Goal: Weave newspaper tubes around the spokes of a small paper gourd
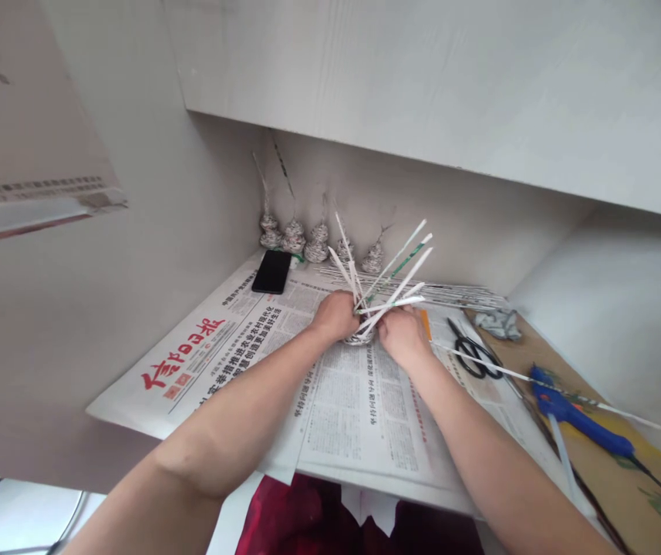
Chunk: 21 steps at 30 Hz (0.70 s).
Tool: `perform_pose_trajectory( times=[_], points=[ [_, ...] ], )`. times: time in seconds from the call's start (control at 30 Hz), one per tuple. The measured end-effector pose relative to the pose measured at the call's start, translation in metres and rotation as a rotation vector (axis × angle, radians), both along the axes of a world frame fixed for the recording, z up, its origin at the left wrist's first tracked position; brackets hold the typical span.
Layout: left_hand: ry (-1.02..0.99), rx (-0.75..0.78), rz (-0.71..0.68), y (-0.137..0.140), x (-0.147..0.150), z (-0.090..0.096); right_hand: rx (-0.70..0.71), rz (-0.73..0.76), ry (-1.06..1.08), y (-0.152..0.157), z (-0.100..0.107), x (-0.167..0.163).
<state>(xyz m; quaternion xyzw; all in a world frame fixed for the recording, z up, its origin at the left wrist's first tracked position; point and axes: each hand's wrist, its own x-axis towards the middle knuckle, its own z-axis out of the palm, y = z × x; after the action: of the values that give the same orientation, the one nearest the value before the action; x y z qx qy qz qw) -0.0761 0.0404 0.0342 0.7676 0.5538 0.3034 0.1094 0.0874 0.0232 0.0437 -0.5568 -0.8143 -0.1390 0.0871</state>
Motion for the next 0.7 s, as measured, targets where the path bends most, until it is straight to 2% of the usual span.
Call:
perform_pose_trajectory(
  times=[0.13, 0.2, 0.27, 0.37, 0.43, 0.5, 0.63, 0.7],
  points=[
    [-0.005, -0.007, 0.009, 0.001, 0.000, -0.001, 0.040, 0.000, 0.072, 0.000, 0.002, 0.009],
    [-0.007, 0.001, -0.003, 0.002, 0.001, -0.001, 0.083, 0.030, 0.195, 0.001, 0.002, 0.013],
    [-0.017, 0.008, -0.019, 0.001, 0.002, -0.002, 0.067, 0.063, 0.398, 0.003, -0.001, 0.014],
    [-0.030, 0.028, -0.030, 0.001, 0.004, -0.004, -0.154, 0.105, 0.755, 0.004, -0.004, 0.013],
    [-0.023, 0.028, -0.019, 0.002, 0.004, -0.006, -0.307, 0.142, 0.910, 0.003, -0.003, 0.010],
    [-0.023, 0.020, -0.007, 0.003, 0.005, -0.007, -0.354, 0.178, 0.940, -0.001, 0.001, 0.008],
    [-0.061, 0.013, -0.022, 0.004, 0.005, -0.007, -0.256, 0.182, 0.729, -0.008, 0.005, 0.004],
    [-0.084, 0.007, -0.043, 0.004, 0.005, -0.007, -0.217, 0.141, 0.716, -0.006, 0.000, 0.003]
  ],
)
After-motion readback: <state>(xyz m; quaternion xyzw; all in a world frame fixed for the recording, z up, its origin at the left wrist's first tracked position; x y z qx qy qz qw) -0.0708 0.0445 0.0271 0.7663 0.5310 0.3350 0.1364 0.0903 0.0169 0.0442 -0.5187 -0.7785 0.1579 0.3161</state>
